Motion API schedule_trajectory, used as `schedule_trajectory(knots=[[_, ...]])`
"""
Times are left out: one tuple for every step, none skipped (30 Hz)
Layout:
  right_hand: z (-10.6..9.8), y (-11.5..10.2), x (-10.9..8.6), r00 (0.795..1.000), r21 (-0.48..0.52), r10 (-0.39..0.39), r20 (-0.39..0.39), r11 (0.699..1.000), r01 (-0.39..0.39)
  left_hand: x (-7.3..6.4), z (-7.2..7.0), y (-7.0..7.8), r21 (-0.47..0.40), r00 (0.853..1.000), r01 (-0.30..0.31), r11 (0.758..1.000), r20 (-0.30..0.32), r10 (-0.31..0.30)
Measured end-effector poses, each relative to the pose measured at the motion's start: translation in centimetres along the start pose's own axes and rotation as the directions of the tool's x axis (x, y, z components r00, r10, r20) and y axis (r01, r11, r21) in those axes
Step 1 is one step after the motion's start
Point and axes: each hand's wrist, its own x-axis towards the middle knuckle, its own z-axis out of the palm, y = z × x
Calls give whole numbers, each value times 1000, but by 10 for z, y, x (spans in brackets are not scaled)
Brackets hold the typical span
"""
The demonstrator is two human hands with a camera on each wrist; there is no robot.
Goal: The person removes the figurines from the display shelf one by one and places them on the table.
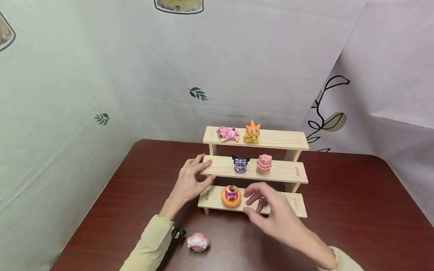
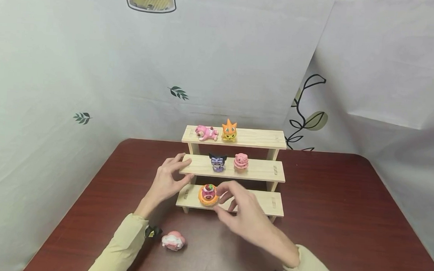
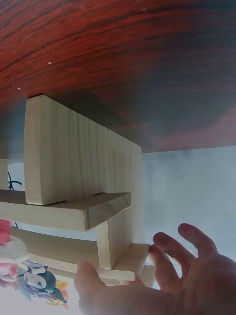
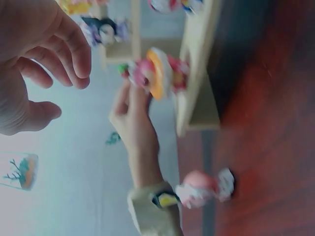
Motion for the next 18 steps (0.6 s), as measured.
schedule_trajectory(knots=[[-5, 0, 3, 1000, -14, -3, -12, 1000, 3, 0, 0, 0, 0, 1000, 1, 1000, 0, -1], [-11, 1, 5, 1000, -27, -6, -23, 1000, 6, 0, 0, 0, 1, 1000, 3, 1000, 0, -3], [-16, 1, 8, 999, -38, -6, -34, 999, 5, 0, 0, 0, 2, 1000, 5, 1000, 1, -5], [-20, 2, 11, 999, -44, -4, -42, 999, 2, 0, 0, 0, 2, 1000, 7, 1000, 1, -7], [-24, 2, 14, 999, -49, -1, -48, 999, -2, -1, 0, 0, 1, 1000, 8, 1000, 2, -8], [-29, 3, 17, 999, -52, 6, -54, 999, -9, -1, 0, 0, 2, 1000, 9, 1000, 4, -9], [-33, 4, 21, 998, -56, 12, -61, 998, -15, -1, 0, 0, 1, 1000, 9, 1000, 4, -9], [-36, 6, 25, 997, -62, 16, -71, 998, -21, -1, 0, 0, 1, 1000, 9, 1000, 4, -9], [-40, 7, 28, 996, -72, 23, -81, 997, -29, -1, 0, 1, 0, 1000, 8, 1000, 4, -8], [-44, 9, 32, 995, -83, 30, -92, 996, -37, -1, 0, 1, -1, 1000, 6, 1000, 3, -6], [-47, 11, 35, 994, -98, 36, -106, 994, -46, -1, 0, 1, -2, 1000, 3, 1000, 3, -3], [-50, 13, 39, 992, -115, 40, -120, 992, -54, -1, 0, 1, -2, 1000, 0, 1000, 2, 0], [-53, 15, 42, 990, -134, 43, -133, 989, -61, -1, 0, 1, -2, 1000, -2, 1000, 1, 2], [-56, 18, 44, 988, -151, 52, -143, 986, -74, 0, 0, 1, -3, 1000, -4, 1000, 2, 4], [-59, 20, 47, 987, -164, 62, -151, 983, -86, 0, 0, 0, -4, 1000, -5, 1000, 2, 5], [-61, 23, 49, 985, -173, 72, -156, 980, -100, 0, 0, 1, -4, 1000, -5, 1000, 3, 5], [-63, 25, 51, 984, -184, 84, -158, 976, -113, 0, -1, 1, -3, 1000, -5, 1000, 4, 5], [-65, 28, 53, 983, -190, 96, -158, 974, -126, 0, -1, 1, -2, 1000, -4, 1000, 5, 4]])
